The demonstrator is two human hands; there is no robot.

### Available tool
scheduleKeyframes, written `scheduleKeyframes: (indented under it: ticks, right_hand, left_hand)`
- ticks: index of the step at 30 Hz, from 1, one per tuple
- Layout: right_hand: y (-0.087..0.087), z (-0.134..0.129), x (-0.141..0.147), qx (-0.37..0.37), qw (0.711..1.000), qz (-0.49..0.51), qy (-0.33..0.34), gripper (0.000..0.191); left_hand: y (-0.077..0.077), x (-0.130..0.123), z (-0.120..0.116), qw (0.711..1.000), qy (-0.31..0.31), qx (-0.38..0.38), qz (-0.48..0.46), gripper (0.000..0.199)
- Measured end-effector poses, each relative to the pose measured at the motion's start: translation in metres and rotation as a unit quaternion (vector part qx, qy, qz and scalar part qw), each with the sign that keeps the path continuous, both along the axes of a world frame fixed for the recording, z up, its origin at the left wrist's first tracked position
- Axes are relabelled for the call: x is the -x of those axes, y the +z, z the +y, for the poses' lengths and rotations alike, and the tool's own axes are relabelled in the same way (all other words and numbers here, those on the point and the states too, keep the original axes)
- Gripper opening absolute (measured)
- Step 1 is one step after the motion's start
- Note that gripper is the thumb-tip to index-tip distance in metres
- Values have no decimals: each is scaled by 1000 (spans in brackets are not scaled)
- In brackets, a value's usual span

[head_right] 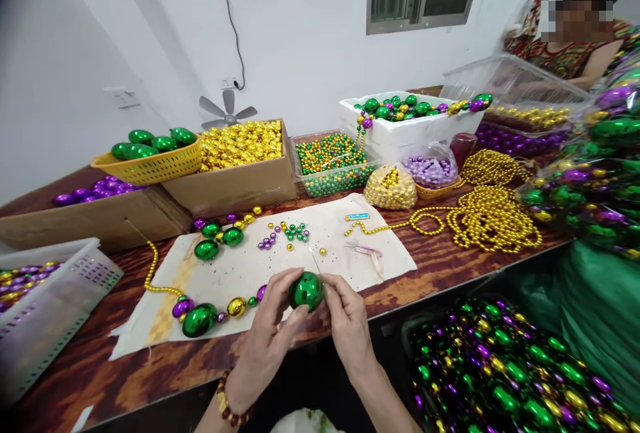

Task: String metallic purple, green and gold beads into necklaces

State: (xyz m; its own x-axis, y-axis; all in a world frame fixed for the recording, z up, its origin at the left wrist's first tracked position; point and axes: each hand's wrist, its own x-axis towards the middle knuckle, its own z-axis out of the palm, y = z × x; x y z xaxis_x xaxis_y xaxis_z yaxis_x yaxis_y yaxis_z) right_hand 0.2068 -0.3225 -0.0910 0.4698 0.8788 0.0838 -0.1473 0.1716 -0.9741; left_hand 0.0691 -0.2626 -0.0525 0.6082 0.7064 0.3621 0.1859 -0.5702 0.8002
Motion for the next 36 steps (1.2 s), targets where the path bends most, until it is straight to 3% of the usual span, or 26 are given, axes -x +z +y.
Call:
scheduleKeyframes:
  ticks: [6,11,14,17,20,24,29,36]
  right_hand:
    - [5,-2,3,-23,999,-8,37,26]
    - [-2,-11,7,-22,999,11,40,20]
    - [-11,-24,13,-20,998,-31,57,18]
    - [-21,-36,21,-36,992,-84,88,18]
    - [-29,-43,27,-49,988,-117,90,18]
    - [-31,-43,32,-54,986,-130,94,20]
    - [-27,-40,35,-37,992,-112,55,19]
    - [-28,-40,33,-14,989,-120,82,20]
  left_hand:
    - [0,5,7,997,-18,14,-77,43]
    - [11,15,14,992,12,6,-126,41]
    - [21,20,24,980,60,64,-176,37]
    - [33,22,33,946,97,174,-255,38]
    - [44,21,39,911,84,244,-323,36]
    - [51,20,43,891,60,273,-358,34]
    - [50,20,44,886,37,289,-360,33]
    - [52,17,42,892,16,290,-347,31]
